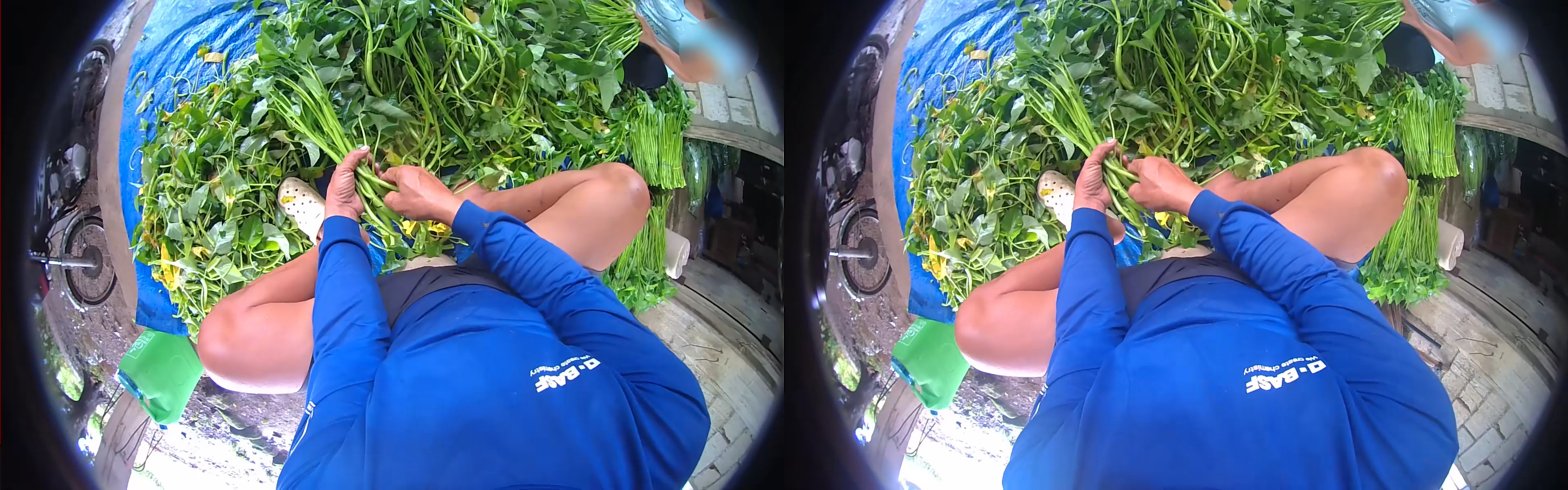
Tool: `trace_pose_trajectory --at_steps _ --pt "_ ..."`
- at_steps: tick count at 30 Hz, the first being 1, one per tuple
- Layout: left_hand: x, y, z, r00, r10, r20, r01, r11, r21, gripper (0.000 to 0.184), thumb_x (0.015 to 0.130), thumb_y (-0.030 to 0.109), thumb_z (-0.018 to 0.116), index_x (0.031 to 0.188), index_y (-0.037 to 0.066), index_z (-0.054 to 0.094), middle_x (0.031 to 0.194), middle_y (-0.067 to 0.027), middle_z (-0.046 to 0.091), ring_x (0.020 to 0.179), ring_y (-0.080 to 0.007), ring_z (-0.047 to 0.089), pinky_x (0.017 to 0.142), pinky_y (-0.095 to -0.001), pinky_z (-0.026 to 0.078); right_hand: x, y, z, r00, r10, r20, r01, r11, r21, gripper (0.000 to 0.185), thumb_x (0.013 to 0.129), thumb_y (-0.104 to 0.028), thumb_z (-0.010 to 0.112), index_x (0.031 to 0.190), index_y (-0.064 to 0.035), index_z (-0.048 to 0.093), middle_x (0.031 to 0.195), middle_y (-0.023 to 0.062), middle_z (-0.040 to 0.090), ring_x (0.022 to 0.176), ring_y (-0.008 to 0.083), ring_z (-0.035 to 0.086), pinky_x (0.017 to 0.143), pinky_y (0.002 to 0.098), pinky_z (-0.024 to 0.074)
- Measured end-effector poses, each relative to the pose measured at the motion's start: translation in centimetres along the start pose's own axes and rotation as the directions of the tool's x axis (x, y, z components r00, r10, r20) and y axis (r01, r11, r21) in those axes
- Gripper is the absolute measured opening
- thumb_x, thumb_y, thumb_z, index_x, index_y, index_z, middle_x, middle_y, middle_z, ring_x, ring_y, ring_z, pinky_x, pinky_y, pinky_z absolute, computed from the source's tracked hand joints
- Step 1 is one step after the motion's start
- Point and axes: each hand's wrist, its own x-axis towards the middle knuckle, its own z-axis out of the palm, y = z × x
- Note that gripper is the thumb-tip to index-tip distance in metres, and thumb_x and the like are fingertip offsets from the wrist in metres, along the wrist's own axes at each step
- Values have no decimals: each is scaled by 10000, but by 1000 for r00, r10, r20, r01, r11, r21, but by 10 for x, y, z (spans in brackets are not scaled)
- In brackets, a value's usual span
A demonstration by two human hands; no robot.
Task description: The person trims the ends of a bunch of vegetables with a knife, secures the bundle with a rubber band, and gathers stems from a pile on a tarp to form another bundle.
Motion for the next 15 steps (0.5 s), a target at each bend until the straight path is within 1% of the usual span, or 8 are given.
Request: trace_pose_trajectory --at_steps 2,3,6,7,8,10,14,15 --pt "1 0 -3 1000 3 29 -3 1000 29 164 918 208 825 940 112 694 802 -51 700 701 -211 693 681 -366 617 -6 9 7 989 -96 -110 79 985 -151 432 835 -196 636 1234 -48 708 986 270 736 964 467 715 920 535 557" --pt "2 0 -4 999 0 34 -1 1000 26 167 919 211 826 942 109 695 801 -51 702 699 -210 694 677 -365 618 -13 9 9 968 -176 -176 161 982 -95 415 858 -149 604 1258 -51 661 1019 262 731 954 485 709 890 556 554" --pt "4 3 -5 1000 9 24 -10 999 50 179 928 209 826 989 88 710 799 -57 712 702 -216 709 679 -377 633 -13 7 -4 974 -210 -84 192 964 -184 315 882 -116 578 1184 -54 647 1020 245 735 947 478 712 849 570 552" --pt "2 6 -4 1000 22 11 -22 997 76 180 930 206 826 1000 85 712 802 -58 714 705 -218 713 683 -380 636 -14 -7 -23 991 -116 63 129 954 -271 492 886 -121 569 1369 -56 637 1138 257 734 1043 460 709 910 559 558" --pt "-1 7 -3 999 34 -2 -34 994 99 182 931 202 825 1010 81 715 804 -59 715 708 -220 716 688 -383 640 -10 -3 -26 983 -181 44 185 924 -333 486 884 -104 553 1360 -63 646 1126 253 739 1026 457 714 887 554 562" --pt "-2 14 -7 999 34 11 -36 984 172 207 933 213 828 1029 68 716 866 -76 738 726 -215 727 720 -369 648 -2 -2 -41 979 -168 113 200 888 -414 493 875 -87 551 1357 -72 652 1113 245 744 1031 442 717 881 546 564" --pt "-2 10 1 993 116 -7 -112 972 208 286 919 263 845 1055 54 705 874 -77 738 727 -205 719 710 -363 629 10 -1 -46 960 -131 248 171 974 -146 548 951 -283 641 1414 10 624 1217 296 715 1141 425 705 973 482 552" --pt "0 7 0 988 153 18 -154 962 226 318 915 284 850 1062 44 701 873 -72 731 722 -194 707 688 -357 613 9 -2 -35 974 -113 196 126 990 -56 665 981 -435 659 1430 52 604 1293 322 684 1181 420 696 1012 458 537"
